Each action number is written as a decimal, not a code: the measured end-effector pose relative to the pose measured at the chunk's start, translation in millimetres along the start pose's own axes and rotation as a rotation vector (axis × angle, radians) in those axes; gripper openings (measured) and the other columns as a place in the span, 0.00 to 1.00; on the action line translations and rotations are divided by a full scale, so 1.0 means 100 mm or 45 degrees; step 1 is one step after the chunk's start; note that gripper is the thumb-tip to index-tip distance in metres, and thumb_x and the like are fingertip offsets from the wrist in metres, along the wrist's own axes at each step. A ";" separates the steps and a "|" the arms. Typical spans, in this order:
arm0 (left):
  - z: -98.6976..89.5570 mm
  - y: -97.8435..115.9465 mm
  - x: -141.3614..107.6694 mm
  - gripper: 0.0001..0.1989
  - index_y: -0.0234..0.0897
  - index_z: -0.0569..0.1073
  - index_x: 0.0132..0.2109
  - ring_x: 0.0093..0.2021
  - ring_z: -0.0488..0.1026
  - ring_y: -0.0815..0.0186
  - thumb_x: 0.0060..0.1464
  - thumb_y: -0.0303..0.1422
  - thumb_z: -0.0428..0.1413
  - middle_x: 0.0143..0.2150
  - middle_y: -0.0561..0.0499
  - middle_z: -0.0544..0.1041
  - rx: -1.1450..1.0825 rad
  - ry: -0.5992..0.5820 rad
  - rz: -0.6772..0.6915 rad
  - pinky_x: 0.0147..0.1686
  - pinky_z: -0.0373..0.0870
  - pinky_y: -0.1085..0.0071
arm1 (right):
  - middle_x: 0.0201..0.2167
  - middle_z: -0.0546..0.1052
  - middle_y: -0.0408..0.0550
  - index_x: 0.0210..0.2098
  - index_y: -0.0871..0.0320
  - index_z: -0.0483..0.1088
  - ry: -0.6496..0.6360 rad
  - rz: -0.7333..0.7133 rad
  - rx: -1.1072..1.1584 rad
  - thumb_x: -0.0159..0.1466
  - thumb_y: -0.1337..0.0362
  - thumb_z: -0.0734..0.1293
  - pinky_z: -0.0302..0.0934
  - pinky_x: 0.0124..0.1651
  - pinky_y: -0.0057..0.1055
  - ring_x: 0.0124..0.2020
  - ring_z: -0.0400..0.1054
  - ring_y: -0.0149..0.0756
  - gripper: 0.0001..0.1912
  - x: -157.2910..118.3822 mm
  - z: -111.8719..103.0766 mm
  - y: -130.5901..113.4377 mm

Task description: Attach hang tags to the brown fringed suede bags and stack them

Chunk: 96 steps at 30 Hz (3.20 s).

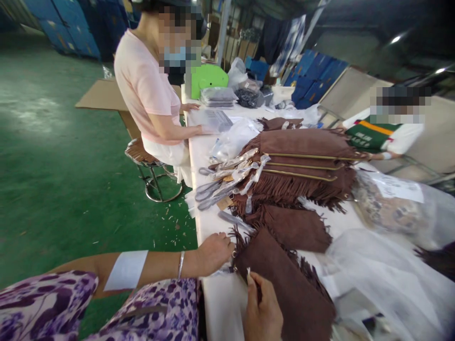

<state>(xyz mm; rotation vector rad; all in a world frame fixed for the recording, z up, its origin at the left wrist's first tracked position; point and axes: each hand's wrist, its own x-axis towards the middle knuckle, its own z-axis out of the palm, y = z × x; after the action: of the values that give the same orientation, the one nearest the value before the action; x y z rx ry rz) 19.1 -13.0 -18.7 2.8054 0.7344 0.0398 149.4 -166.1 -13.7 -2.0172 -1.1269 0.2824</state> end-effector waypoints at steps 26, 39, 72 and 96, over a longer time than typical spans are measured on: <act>-0.08 -0.13 -0.24 0.24 0.38 0.66 0.51 0.42 0.73 0.57 0.45 0.34 0.60 0.42 0.48 0.75 -0.881 -0.296 -0.392 0.40 0.68 0.68 | 0.36 0.71 0.45 0.38 0.54 0.67 -0.540 -0.488 -0.552 0.68 0.70 0.53 0.54 0.26 0.25 0.27 0.69 0.29 0.13 0.24 0.20 -0.15; 0.11 -0.16 -0.23 0.08 0.35 0.69 0.38 0.22 0.71 0.64 0.55 0.36 0.52 0.26 0.46 0.75 -1.810 -0.538 -0.692 0.22 0.64 0.71 | 0.34 0.72 0.43 0.35 0.53 0.68 -0.540 -0.526 -0.566 0.68 0.69 0.57 0.56 0.26 0.26 0.28 0.70 0.32 0.10 0.28 0.29 -0.19; -0.11 0.11 -0.40 0.09 0.37 0.74 0.38 0.17 0.70 0.68 0.46 0.30 0.56 0.23 0.54 0.74 -1.820 -0.689 -0.720 0.18 0.66 0.76 | 0.41 0.78 0.48 0.49 0.55 0.71 -0.228 0.148 -0.057 0.69 0.49 0.54 0.64 0.42 0.28 0.41 0.75 0.37 0.22 -0.49 0.31 -0.03; -0.09 0.02 -0.59 0.19 0.40 0.64 0.54 0.40 0.74 0.60 0.56 0.24 0.48 0.42 0.48 0.75 -0.788 -0.188 -0.172 0.41 0.70 0.66 | 0.35 0.77 0.49 0.48 0.57 0.70 -0.090 -0.207 -0.065 0.71 0.58 0.56 0.63 0.40 0.32 0.36 0.72 0.39 0.15 -0.55 0.31 0.16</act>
<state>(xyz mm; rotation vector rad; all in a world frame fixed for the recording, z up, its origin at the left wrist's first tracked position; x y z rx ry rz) -32.2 -41.9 -7.5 2.1448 0.7230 0.0293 110.7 -198.4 -55.8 -1.9589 -1.3466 0.2449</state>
